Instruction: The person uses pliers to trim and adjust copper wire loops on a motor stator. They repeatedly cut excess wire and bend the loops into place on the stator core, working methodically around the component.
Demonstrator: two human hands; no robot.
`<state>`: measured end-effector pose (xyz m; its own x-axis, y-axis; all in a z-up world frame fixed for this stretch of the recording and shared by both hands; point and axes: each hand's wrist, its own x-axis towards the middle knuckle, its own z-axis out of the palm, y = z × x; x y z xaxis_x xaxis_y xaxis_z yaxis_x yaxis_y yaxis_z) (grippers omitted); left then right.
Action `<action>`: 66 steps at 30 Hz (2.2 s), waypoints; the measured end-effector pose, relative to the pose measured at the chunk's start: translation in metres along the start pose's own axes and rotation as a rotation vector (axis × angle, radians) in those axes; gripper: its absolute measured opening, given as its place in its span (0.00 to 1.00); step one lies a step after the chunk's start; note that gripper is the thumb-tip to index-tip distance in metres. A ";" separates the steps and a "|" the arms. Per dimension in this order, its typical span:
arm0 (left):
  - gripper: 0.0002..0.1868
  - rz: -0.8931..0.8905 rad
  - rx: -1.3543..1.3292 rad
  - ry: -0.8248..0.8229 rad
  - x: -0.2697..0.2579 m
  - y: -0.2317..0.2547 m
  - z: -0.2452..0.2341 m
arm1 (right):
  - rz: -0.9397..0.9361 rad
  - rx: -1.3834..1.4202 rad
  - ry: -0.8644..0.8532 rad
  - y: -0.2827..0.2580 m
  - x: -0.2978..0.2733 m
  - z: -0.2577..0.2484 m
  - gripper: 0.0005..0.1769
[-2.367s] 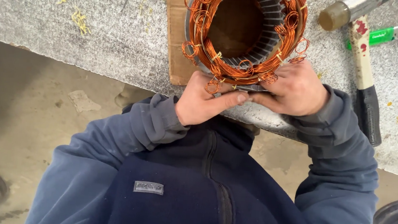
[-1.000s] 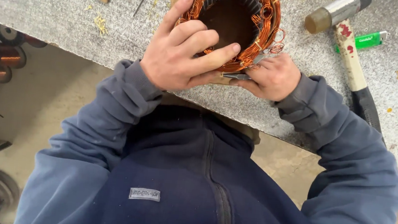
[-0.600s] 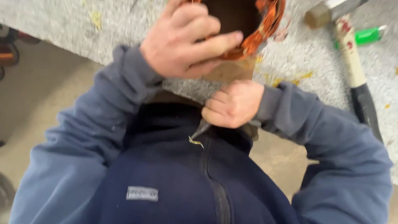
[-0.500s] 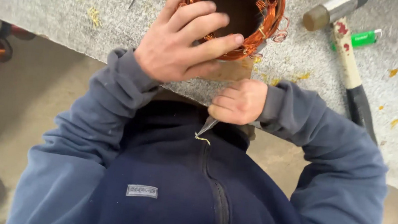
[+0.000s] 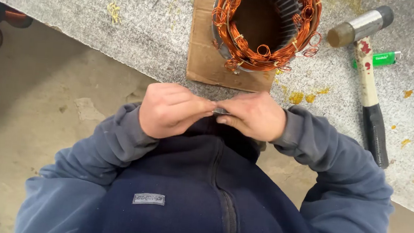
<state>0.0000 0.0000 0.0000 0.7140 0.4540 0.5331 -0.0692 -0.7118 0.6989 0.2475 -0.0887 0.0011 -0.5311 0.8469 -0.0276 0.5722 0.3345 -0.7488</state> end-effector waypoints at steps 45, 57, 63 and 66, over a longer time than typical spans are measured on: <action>0.08 -0.568 -0.233 0.063 0.036 -0.020 0.027 | 0.200 0.351 -0.213 0.018 0.002 -0.006 0.15; 0.05 -0.575 -0.526 0.206 0.046 0.010 0.056 | 0.064 0.244 -0.126 0.033 -0.006 0.006 0.11; 0.10 -0.168 0.220 0.056 0.060 0.005 0.020 | 0.149 0.293 -0.174 0.026 -0.004 0.002 0.12; 0.06 -0.238 0.051 0.113 0.052 -0.006 -0.001 | 0.194 0.332 -0.201 0.017 0.002 -0.006 0.14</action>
<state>0.0369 0.0280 0.0240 0.6234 0.6665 0.4088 0.1279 -0.6027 0.7877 0.2597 -0.0787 -0.0075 -0.5631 0.7728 -0.2929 0.4592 -0.0021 -0.8883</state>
